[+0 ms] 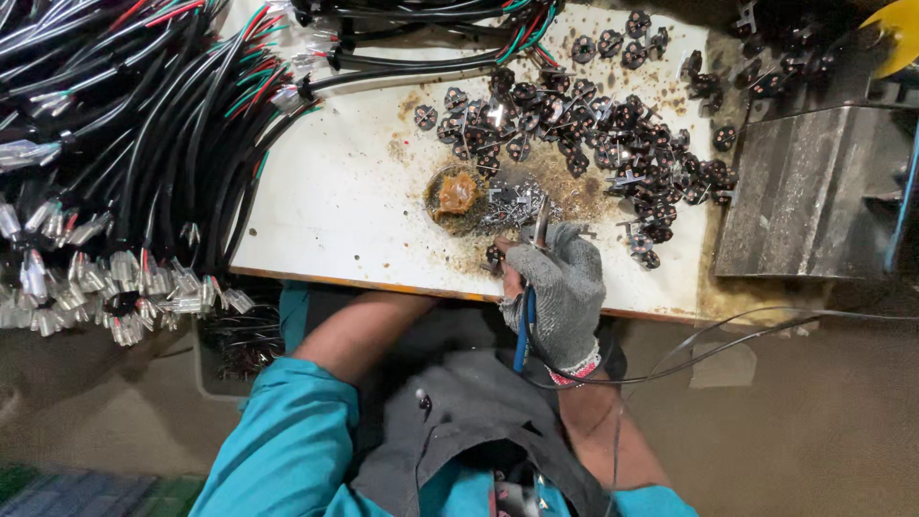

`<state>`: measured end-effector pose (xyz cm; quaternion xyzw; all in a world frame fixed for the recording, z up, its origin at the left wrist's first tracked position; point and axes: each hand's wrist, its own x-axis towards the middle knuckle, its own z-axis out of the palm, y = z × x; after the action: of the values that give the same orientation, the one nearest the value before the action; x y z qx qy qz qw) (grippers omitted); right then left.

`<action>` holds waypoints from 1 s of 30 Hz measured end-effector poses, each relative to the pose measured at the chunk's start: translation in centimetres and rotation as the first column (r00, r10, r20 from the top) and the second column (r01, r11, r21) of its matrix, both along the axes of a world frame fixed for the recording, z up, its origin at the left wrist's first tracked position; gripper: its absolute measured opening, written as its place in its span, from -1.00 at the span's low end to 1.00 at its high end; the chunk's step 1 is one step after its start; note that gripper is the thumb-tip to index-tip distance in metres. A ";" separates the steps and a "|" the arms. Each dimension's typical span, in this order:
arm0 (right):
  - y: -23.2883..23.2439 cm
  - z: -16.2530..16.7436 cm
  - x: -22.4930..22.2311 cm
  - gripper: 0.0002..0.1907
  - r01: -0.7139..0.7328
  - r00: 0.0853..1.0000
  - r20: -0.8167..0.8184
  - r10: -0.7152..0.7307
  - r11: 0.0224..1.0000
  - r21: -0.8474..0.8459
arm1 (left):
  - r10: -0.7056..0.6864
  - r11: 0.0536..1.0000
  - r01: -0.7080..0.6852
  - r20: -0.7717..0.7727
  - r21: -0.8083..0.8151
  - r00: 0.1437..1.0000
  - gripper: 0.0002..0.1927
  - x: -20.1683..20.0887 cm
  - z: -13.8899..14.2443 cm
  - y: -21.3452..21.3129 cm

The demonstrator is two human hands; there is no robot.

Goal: The person solders and tins the stripped ends of electrical wires at a workbench. They hold a wire in one hand and a soldering iron in the other, dip the wire tip into a flux container, apply the hot iron to the exposed strands, and set the finished wire aside with a pile of completed wire assemblies.

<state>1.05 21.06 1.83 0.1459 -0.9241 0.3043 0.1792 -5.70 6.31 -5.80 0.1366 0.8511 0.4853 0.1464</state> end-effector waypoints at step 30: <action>-0.2 0.5 -0.1 -0.69 -0.022 1.000 0.003 0.022 1.000 -0.011 | -0.410 0.904 0.428 0.259 -0.015 0.875 -0.45 7.5 -3.4 -4.8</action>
<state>0.91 20.88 2.29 0.1546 -0.9211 0.3115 0.1753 1.77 1.47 -9.18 0.2502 0.7928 0.4246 0.3585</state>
